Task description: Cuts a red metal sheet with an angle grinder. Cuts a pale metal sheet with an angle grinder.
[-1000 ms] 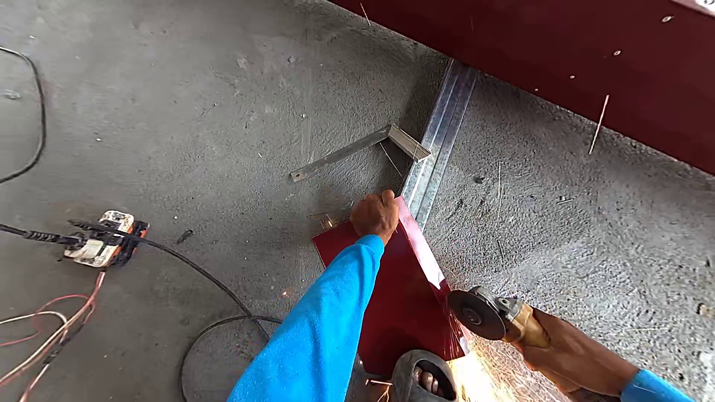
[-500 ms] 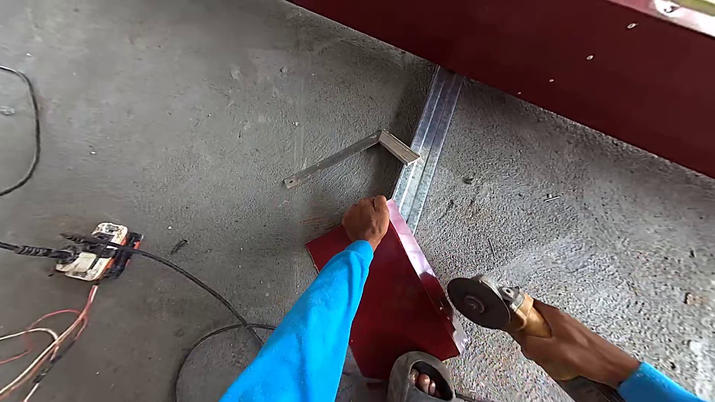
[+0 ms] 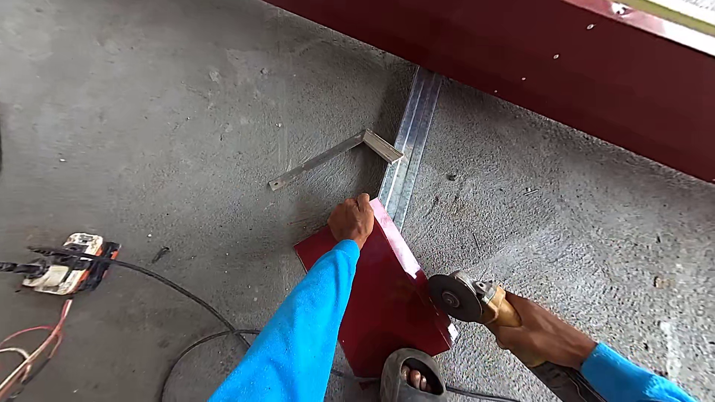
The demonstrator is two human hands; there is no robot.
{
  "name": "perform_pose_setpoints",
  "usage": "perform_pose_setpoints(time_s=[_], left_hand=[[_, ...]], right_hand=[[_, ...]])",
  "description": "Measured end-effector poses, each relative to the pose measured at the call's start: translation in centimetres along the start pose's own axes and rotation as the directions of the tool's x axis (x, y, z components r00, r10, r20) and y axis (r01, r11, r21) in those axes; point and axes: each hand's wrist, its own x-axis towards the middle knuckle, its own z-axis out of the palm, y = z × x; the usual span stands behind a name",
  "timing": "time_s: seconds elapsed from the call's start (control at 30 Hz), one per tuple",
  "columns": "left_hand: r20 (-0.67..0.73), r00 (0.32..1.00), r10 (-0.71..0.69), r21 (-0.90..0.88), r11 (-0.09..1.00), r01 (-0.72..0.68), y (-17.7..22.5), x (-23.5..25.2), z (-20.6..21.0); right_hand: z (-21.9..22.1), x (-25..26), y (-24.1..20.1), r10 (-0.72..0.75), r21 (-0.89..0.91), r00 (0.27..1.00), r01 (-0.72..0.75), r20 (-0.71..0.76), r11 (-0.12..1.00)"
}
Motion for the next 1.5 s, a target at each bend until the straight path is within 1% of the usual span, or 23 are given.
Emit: perform_pose_setpoints(time_s=[0.23,0.5,0.7,0.8,0.87,1.03,1.17,1.33,1.5], left_hand=[[-0.051,0.998,0.039,-0.017,0.999,-0.04,-0.3,0.1,0.5],[-0.034,0.998,0.053,-0.026,0.998,-0.054,-0.3,0.1,0.1],[-0.054,0.997,0.058,-0.032,0.998,-0.059,-0.3,0.1,0.3],[-0.031,0.998,0.049,-0.04,0.998,-0.051,-0.3,0.0,0.1],[0.008,0.999,0.035,-0.058,0.998,-0.035,-0.2,0.0,-0.3],[-0.058,0.997,0.047,-0.073,0.996,-0.051,-0.5,0.0,0.3],[-0.079,0.995,0.054,-0.075,0.995,-0.06,-0.6,0.0,0.4],[-0.051,0.997,0.053,-0.063,0.996,-0.056,-0.5,0.0,0.2],[-0.052,0.997,0.055,-0.072,0.996,-0.059,-0.4,0.0,0.1]], right_hand=[[0.1,0.4,-0.1,0.009,-0.047,1.0,-0.008,0.01,0.999],[0.3,0.6,0.2,0.005,-0.024,1.0,-0.006,-0.023,1.0],[0.1,0.8,0.2,-0.015,-0.025,1.0,0.015,-0.02,1.0],[0.0,0.8,0.1,-0.011,-0.036,1.0,0.011,-0.006,0.999],[-0.1,0.8,0.2,-0.003,-0.061,1.0,0.003,0.002,0.998],[-0.2,1.2,0.5,-0.028,-0.096,1.0,0.029,0.013,0.995],[-0.2,0.9,-0.3,-0.017,-0.062,1.0,0.017,-0.004,0.998],[-0.6,1.1,-1.1,-0.02,-0.061,1.0,0.019,-0.014,0.998],[-1.0,1.7,-1.5,-0.016,-0.1,1.0,0.014,-0.021,0.995]])
